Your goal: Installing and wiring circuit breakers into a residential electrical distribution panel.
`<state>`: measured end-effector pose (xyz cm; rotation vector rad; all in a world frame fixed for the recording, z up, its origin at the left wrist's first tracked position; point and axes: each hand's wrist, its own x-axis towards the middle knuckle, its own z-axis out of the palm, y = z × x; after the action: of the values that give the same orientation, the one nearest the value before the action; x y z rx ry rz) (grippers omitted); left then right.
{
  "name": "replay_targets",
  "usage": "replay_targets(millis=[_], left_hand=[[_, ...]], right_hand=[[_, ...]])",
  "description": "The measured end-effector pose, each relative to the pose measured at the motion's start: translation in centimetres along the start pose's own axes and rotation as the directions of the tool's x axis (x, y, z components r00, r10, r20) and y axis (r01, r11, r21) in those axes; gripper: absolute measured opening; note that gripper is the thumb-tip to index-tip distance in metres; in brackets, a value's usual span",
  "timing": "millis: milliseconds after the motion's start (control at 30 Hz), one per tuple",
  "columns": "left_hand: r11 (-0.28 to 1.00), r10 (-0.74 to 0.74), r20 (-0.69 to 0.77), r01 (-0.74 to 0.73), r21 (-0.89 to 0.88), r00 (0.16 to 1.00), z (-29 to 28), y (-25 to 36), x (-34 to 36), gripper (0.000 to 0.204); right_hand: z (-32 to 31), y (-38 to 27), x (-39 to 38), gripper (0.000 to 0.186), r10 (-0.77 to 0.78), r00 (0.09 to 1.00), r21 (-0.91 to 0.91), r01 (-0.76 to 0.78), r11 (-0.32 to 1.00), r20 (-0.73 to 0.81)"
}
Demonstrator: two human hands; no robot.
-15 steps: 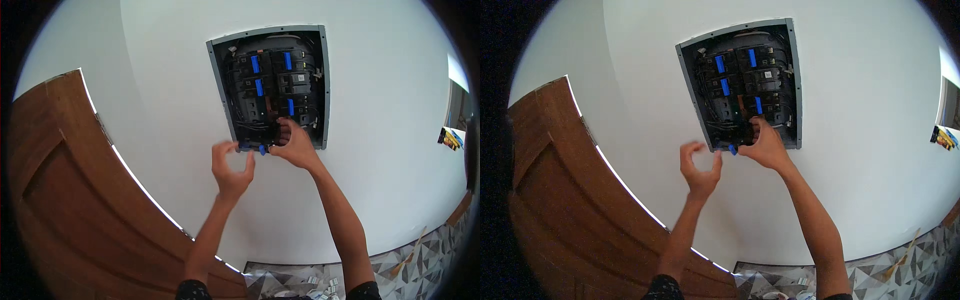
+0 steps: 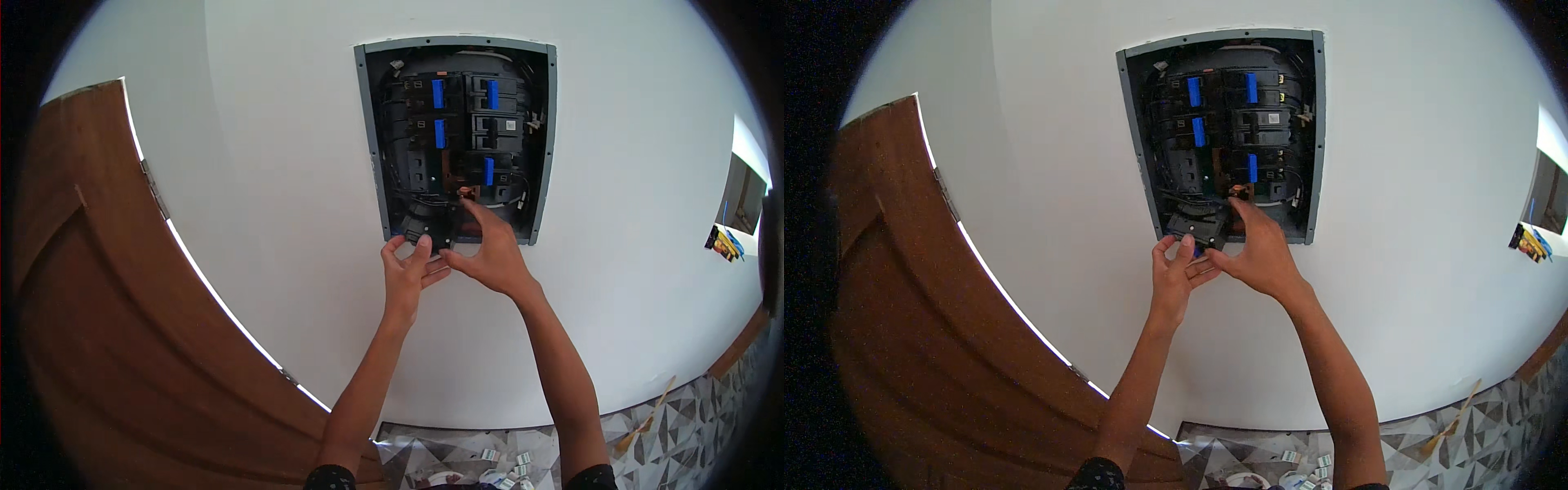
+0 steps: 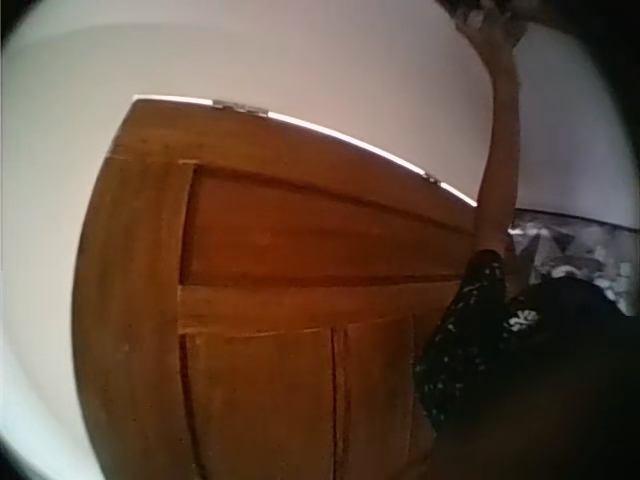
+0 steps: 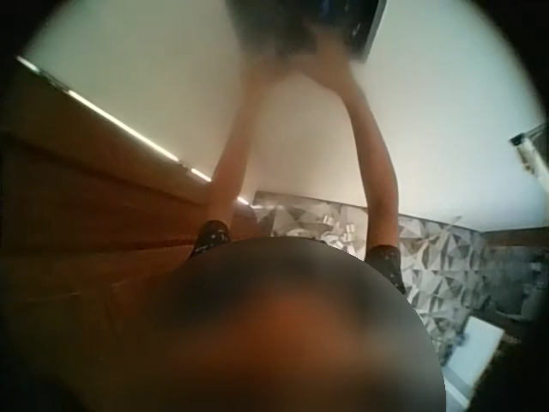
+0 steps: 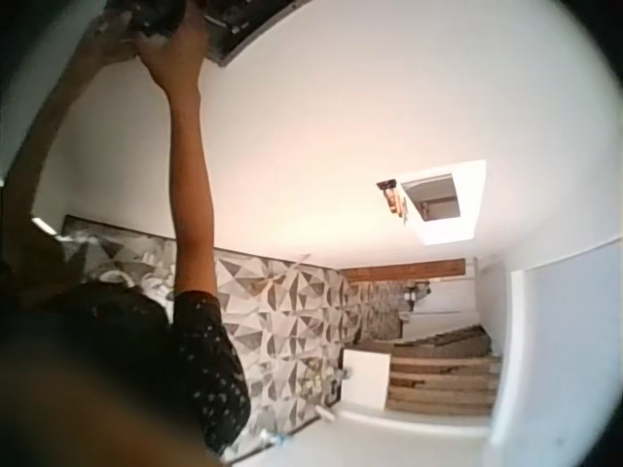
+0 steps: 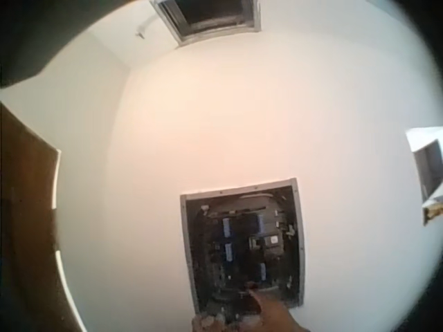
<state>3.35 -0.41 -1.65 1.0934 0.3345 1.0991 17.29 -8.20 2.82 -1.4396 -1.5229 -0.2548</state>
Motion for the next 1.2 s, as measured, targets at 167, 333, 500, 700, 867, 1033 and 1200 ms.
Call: replay_targets(millis=[167, 333, 500, 700, 867, 1033, 1200], left_hand=[[0.998, 0.037, -0.025, -0.038, -0.051, 0.999, 0.4, -0.1, -0.2, 0.081], [0.997, 0.006, 0.063, -0.001, -0.080, 0.998, -1.6, -0.4, -0.4, 0.075], [0.996, -0.020, 0.110, 0.029, -0.081, 0.994, -1.8, -0.1, -1.6, 0.073], [1.000, -0.025, 0.107, 0.024, 0.004, 0.994, -3.2, -0.7, -2.0, 0.075], [0.973, -0.128, 0.178, 0.158, -0.169, 0.976, -3.4, -2.2, -1.8, 0.070], [0.927, -0.061, 0.285, 0.160, -0.340, 0.957, -5.0, -2.9, -1.8, 0.047], [0.906, -0.105, 0.314, 0.221, -0.361, 0.944, -6.1, -3.2, -2.0, 0.047]], right_hand=[[1.1, -0.8, -1.3, 0.078, -0.045, 0.998, -0.096, 0.042, 0.994, -0.032], [3.1, -1.1, -3.3, 0.078, -0.268, 0.954, -0.252, 0.229, 0.940, -0.133], [4.2, -1.5, -4.6, 0.078, -0.243, 0.952, -0.228, 0.199, 0.953, -0.188], [6.2, -2.2, -6.2, 0.076, -0.067, 0.968, 0.095, 0.092, 0.991, -0.243], [6.0, -1.8, -6.9, 0.074, -0.123, 0.960, 0.057, 0.142, 0.988, -0.250], [6.2, -1.3, -8.0, 0.069, -0.153, 0.966, 0.096, 0.176, 0.980, -0.208], [6.5, -1.0, -8.6, 0.065, -0.159, 0.971, 0.134, 0.184, 0.974, -0.177]])
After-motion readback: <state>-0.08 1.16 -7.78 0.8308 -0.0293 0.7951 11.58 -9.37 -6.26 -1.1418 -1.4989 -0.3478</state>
